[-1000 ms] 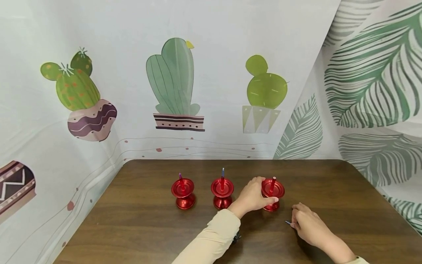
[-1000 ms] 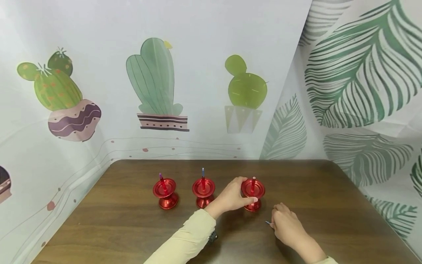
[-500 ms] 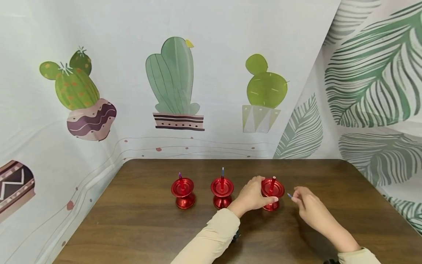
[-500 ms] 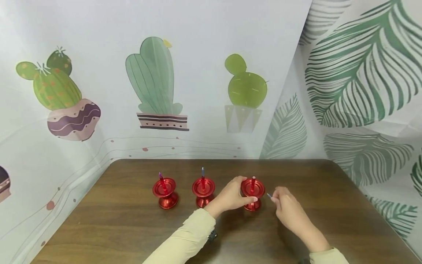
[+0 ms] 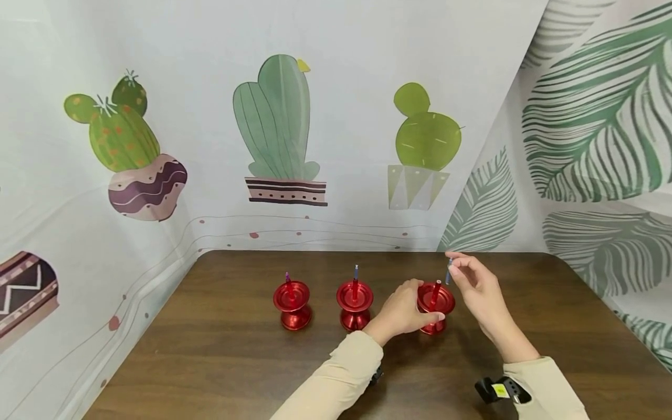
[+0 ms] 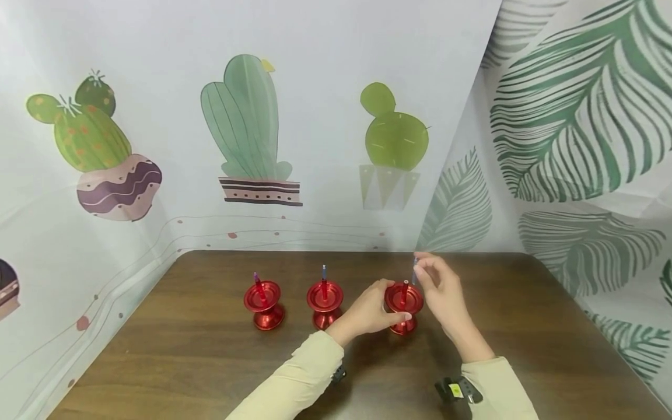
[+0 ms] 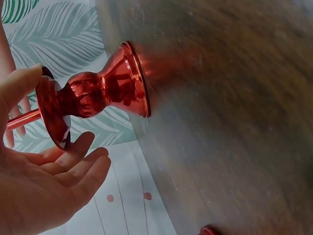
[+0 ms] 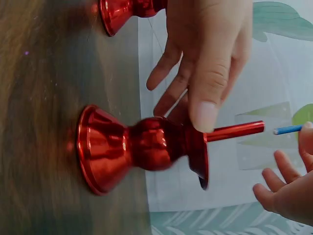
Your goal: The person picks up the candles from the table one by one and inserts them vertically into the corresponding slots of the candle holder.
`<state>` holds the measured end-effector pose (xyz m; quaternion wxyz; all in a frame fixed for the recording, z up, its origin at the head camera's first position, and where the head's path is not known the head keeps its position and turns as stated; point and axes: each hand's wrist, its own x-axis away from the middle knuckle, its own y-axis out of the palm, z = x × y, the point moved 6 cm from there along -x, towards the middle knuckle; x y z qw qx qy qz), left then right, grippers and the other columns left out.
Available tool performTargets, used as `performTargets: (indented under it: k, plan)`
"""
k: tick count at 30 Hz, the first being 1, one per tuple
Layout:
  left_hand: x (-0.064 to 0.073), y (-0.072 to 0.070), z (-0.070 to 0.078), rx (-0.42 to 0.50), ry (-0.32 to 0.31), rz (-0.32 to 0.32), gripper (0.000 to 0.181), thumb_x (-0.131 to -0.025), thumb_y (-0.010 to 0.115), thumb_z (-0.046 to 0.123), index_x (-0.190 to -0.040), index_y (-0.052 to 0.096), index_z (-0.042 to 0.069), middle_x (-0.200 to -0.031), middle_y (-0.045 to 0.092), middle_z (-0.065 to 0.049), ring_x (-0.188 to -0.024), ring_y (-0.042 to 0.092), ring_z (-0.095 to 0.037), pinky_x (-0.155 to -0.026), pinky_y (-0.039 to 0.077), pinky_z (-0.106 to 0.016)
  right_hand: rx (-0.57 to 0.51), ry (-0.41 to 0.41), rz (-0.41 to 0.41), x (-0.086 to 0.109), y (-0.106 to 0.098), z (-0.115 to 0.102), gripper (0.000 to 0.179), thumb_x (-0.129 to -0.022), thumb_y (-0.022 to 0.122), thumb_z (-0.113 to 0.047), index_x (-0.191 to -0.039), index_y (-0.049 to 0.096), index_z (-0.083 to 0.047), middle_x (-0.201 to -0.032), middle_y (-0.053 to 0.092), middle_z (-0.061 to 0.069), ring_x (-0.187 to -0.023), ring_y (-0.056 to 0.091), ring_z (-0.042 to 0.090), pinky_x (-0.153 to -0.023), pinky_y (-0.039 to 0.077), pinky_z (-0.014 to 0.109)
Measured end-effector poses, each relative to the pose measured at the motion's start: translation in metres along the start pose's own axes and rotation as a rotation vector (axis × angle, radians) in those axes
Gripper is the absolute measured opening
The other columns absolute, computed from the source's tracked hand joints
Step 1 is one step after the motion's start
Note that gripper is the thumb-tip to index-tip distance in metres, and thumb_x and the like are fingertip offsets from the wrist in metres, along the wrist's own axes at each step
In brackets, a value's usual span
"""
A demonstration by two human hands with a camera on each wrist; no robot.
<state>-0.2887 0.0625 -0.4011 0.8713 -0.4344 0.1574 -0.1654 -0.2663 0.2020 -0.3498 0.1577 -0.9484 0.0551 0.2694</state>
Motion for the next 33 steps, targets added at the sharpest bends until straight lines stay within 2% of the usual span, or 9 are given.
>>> performTargets:
  k: [4,12,15,19,23,27,29,31,33]
  plan:
    - [0.001,0.001,0.003,0.022,0.013,-0.008,0.070,-0.078,0.079,0.039,-0.131,0.052,0.004,-0.117,0.060,-0.003,-0.105,0.058,-0.013,-0.084,0.050,-0.022,-0.104,0.026,0.018,-0.002,0.005,0.007,0.012,-0.097,0.055,-0.003,-0.100,0.052,0.008,-0.118,0.057,-0.017,-0.109,0.054,-0.001,-0.091,0.040,0.009]
    - [0.003,0.003,0.003,0.026,0.039,0.001,0.067,-0.078,0.079,0.038,-0.129,0.053,0.004,-0.114,0.061,-0.002,-0.101,0.059,-0.011,-0.080,0.050,-0.020,-0.118,-0.032,0.024,0.001,0.014,0.010,0.009,-0.097,0.051,0.003,-0.100,0.051,0.011,-0.120,0.056,-0.013,-0.108,0.054,-0.001,-0.091,0.040,0.010]
    - [0.003,0.003,0.004,0.034,0.045,0.002,0.066,-0.078,0.079,0.038,-0.128,0.053,0.004,-0.113,0.061,-0.002,-0.100,0.059,-0.011,-0.080,0.050,-0.019,-0.044,-0.112,0.021,0.002,0.017,0.008,0.003,-0.096,0.047,0.008,-0.098,0.050,0.009,-0.120,0.058,0.000,-0.107,0.052,-0.002,-0.087,0.039,0.008]
    - [0.002,0.004,0.003,0.035,0.051,0.003,0.065,-0.078,0.079,0.037,-0.128,0.053,0.004,-0.112,0.061,-0.002,-0.099,0.058,-0.011,-0.079,0.050,-0.019,0.062,-0.228,0.026,0.002,0.021,0.003,0.008,-0.093,0.043,0.017,-0.094,0.046,0.010,-0.116,0.057,0.023,-0.102,0.047,-0.005,-0.081,0.036,0.008]
    - [0.001,0.003,0.003,0.032,0.064,0.007,0.063,-0.078,0.079,0.037,-0.126,0.054,0.004,-0.113,0.061,-0.002,-0.099,0.058,-0.010,-0.079,0.049,-0.017,0.093,-0.283,0.040,0.005,0.024,-0.010,0.011,-0.090,0.041,0.023,-0.088,0.044,0.013,-0.109,0.055,0.032,-0.100,0.044,-0.008,-0.079,0.035,0.008]
    - [0.002,0.003,0.002,0.039,0.056,0.006,0.063,-0.079,0.079,0.036,-0.127,0.054,0.004,-0.114,0.060,-0.002,-0.100,0.058,-0.011,-0.079,0.050,-0.018,0.129,-0.270,0.043,0.008,0.025,-0.027,0.009,-0.090,0.043,0.023,-0.088,0.046,0.014,-0.105,0.056,0.034,-0.095,0.045,-0.008,-0.078,0.035,0.007]
    - [0.003,0.004,0.002,0.015,0.046,0.002,0.065,-0.079,0.078,0.038,-0.129,0.052,0.003,-0.115,0.060,-0.003,-0.103,0.058,-0.012,-0.082,0.050,-0.020,0.159,-0.237,0.056,0.009,0.022,-0.018,0.005,-0.092,0.046,0.017,-0.092,0.048,0.012,-0.105,0.058,0.031,-0.097,0.045,-0.009,-0.082,0.035,0.007]
    - [0.005,0.006,0.002,-0.013,0.019,-0.010,0.073,-0.081,0.076,0.041,-0.135,0.048,0.002,-0.121,0.058,-0.006,-0.109,0.056,-0.015,-0.089,0.049,-0.025,0.207,-0.180,0.071,0.013,0.018,-0.008,0.004,-0.095,0.051,0.008,-0.099,0.050,0.009,-0.107,0.059,0.026,-0.101,0.051,0.002,-0.086,0.034,0.006]
    - [0.007,0.007,0.002,-0.044,-0.004,-0.021,0.082,-0.081,0.074,0.045,-0.141,0.041,0.000,-0.127,0.056,-0.009,-0.116,0.054,-0.019,-0.095,0.048,-0.031,0.258,-0.130,0.075,0.017,0.014,0.003,0.012,-0.096,0.055,-0.001,-0.105,0.052,0.007,-0.110,0.059,0.022,-0.106,0.054,0.015,-0.091,0.037,0.015]
